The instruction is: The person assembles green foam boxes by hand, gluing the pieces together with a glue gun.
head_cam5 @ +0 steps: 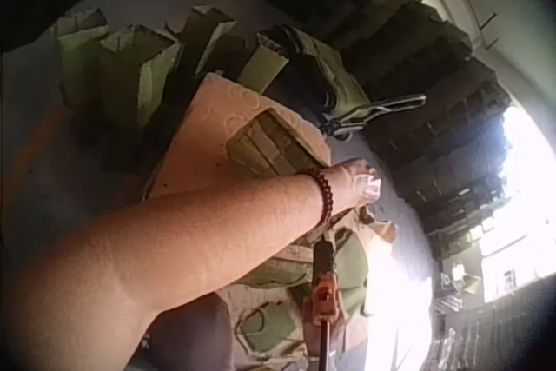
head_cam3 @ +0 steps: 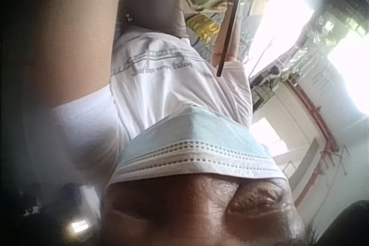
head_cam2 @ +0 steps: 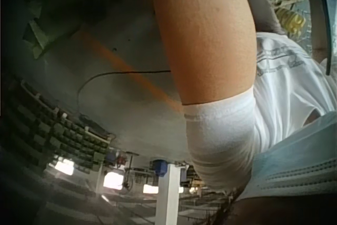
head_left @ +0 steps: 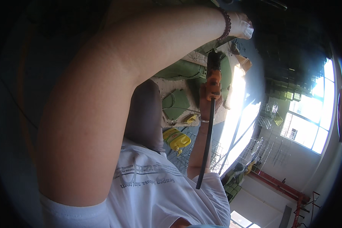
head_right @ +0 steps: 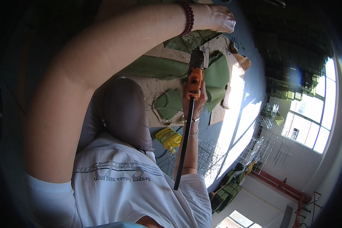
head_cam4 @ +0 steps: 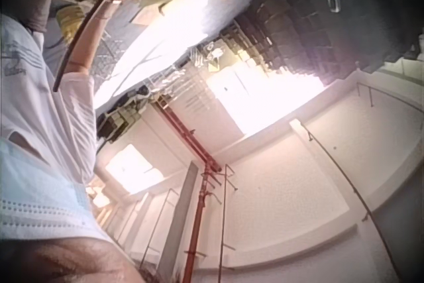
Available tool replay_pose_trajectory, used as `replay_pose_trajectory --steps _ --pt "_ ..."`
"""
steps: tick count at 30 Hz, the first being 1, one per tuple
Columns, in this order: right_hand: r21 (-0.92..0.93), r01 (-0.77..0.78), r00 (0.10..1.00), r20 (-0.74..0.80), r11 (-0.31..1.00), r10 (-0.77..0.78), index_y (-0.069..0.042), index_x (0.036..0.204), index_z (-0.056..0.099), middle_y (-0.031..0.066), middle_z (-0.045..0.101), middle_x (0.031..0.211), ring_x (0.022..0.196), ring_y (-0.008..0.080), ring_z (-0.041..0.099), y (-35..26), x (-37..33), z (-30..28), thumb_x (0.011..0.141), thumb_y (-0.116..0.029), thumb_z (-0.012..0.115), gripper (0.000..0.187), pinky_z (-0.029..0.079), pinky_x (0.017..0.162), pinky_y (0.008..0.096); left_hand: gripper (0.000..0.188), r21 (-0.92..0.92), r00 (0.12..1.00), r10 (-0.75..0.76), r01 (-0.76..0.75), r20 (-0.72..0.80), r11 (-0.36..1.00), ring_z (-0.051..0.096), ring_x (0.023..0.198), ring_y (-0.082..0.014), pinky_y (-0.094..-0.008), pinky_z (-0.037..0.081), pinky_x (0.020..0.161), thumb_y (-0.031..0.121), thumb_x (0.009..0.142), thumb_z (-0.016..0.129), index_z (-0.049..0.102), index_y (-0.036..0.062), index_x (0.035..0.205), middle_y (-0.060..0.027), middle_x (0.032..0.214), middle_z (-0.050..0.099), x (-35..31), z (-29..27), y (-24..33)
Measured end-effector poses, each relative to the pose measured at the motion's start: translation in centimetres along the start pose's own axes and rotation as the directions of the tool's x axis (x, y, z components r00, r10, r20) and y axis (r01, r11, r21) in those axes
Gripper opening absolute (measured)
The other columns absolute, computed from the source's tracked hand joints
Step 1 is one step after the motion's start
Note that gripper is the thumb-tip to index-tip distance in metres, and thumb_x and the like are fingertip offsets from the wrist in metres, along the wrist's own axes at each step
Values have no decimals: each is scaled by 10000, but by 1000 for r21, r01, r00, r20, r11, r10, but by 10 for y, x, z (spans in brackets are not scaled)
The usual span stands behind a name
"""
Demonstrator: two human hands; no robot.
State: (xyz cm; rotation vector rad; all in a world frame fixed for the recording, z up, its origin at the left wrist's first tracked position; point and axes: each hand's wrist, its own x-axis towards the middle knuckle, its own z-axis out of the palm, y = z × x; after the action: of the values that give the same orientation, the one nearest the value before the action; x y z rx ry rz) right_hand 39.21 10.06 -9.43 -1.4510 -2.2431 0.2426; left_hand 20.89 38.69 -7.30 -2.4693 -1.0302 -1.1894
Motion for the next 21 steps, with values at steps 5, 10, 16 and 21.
replay_pose_trajectory --steps 5,10,16,21 --pt "103 126 992 -4 987 -127 -22 1062 578 156 654 828 754 293 661 -27 5 8 798 -169 703 327 508 677 364 96 433 980 -87 1 180 902 662 914 -211 -360 548 752 101 811 582 651 132 751 -2 804 671 -38 -110 31" --pt "88 212 976 23 973 -215 -40 1009 511 167 554 835 764 402 573 -43 10 16 716 -50 676 337 475 675 395 82 416 997 13 -42 72 908 658 884 -209 -363 543 753 90 812 576 633 127 764 0 829 663 -49 -113 -3" --pt "126 130 990 33 983 -135 -40 1013 516 170 572 841 752 396 599 -31 2 12 712 -35 676 341 486 650 389 47 265 994 105 -109 31 958 636 873 -202 -357 526 772 118 824 565 599 131 793 2 858 637 -47 -97 -11" --pt "120 116 990 70 986 -125 8 1067 596 122 672 900 775 217 659 -25 0 12 807 -178 736 350 517 713 340 58 471 995 39 -75 87 879 604 958 -209 -405 498 856 185 873 531 573 166 909 1 951 615 -56 -108 -1"
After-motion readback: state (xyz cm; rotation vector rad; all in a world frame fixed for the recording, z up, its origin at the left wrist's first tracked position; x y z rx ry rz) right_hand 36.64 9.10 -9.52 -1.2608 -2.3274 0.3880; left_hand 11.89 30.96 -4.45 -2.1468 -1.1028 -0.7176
